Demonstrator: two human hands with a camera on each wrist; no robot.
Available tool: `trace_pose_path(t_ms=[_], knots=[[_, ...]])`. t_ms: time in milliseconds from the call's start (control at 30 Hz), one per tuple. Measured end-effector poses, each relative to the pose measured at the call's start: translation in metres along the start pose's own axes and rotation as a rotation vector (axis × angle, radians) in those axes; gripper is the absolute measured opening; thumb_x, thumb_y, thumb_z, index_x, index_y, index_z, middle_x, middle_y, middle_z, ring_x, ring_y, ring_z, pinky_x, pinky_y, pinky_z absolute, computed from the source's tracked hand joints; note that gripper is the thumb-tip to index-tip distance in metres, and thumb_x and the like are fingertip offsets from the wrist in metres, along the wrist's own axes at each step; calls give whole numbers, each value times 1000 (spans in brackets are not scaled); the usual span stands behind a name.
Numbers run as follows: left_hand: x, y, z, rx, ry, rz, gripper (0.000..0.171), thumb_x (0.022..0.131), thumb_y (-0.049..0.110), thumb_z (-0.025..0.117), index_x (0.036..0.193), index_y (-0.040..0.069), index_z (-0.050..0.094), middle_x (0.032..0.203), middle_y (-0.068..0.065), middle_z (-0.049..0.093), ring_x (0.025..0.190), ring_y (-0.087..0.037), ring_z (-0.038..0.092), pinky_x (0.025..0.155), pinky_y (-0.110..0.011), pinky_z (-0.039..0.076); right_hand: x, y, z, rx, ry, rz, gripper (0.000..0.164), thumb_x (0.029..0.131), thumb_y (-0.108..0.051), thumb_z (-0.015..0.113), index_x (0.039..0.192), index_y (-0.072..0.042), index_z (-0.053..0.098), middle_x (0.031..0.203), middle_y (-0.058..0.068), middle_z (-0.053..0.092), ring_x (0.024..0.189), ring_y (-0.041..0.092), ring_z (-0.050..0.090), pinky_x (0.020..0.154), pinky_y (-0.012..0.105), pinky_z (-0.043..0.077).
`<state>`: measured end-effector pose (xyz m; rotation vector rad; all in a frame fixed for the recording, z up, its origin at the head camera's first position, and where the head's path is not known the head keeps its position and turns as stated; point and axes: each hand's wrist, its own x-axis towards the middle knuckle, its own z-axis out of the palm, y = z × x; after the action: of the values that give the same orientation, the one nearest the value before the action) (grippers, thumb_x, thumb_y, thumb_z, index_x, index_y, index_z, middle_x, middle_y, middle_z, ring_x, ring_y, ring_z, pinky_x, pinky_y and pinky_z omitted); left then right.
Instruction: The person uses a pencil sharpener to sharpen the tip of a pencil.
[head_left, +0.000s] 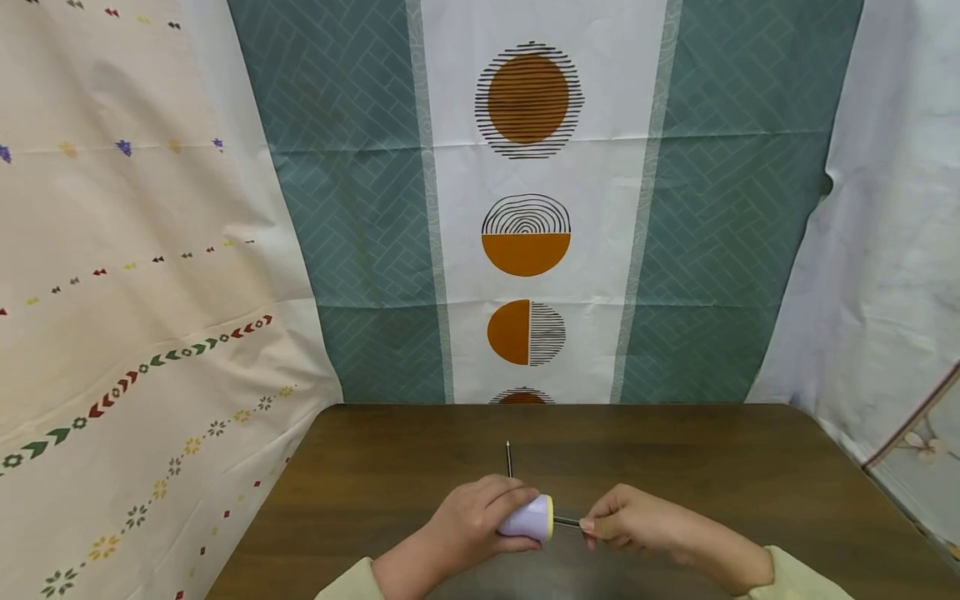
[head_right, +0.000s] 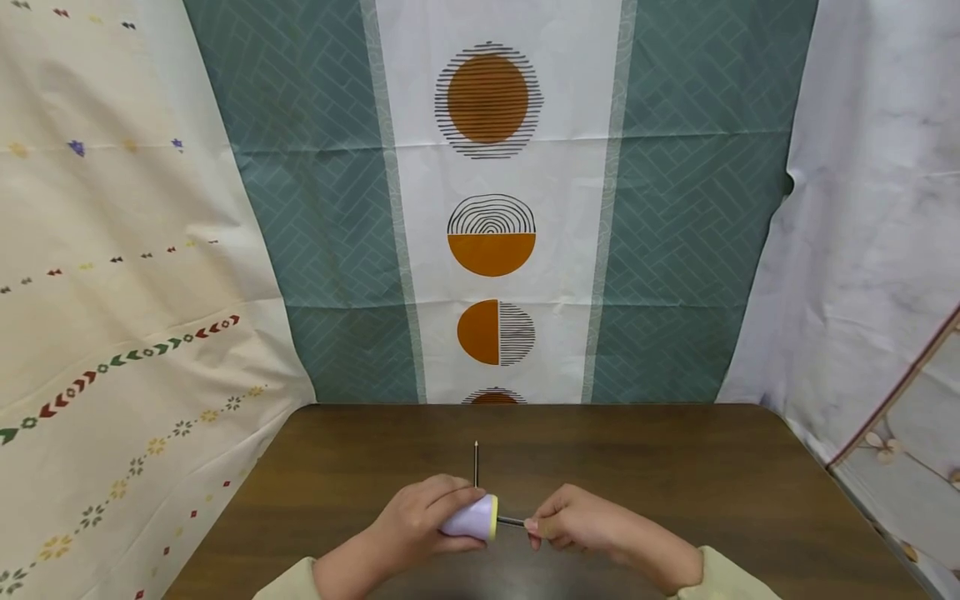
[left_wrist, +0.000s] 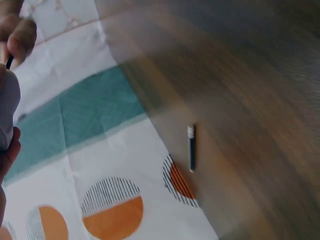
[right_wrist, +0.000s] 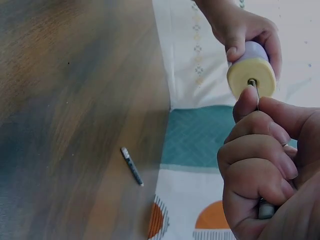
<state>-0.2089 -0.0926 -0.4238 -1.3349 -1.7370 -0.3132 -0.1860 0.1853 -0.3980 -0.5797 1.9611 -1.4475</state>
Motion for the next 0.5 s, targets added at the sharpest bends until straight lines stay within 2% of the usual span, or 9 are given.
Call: trace_pose_path(t_ms=[133,500], knots=[[-4,-7,-4,16,39,-34,74,51,43,102,109,7,72,98,0,73,86,-11,71,77,-18,59,-3,1,-3,3,4,7,46,105,-20,53,94,25,54,56,-12,29,48,5,13,42,20,11],[-10,-9,-5,32,40,-62,74,51,43,101,110,8,72,99,0,73,87,-11,71,77,-18,59,-5,0,-6,8,2,7,45,105,-20,53,96,24,54,57,-12,28,48,5,13,43,20,10]])
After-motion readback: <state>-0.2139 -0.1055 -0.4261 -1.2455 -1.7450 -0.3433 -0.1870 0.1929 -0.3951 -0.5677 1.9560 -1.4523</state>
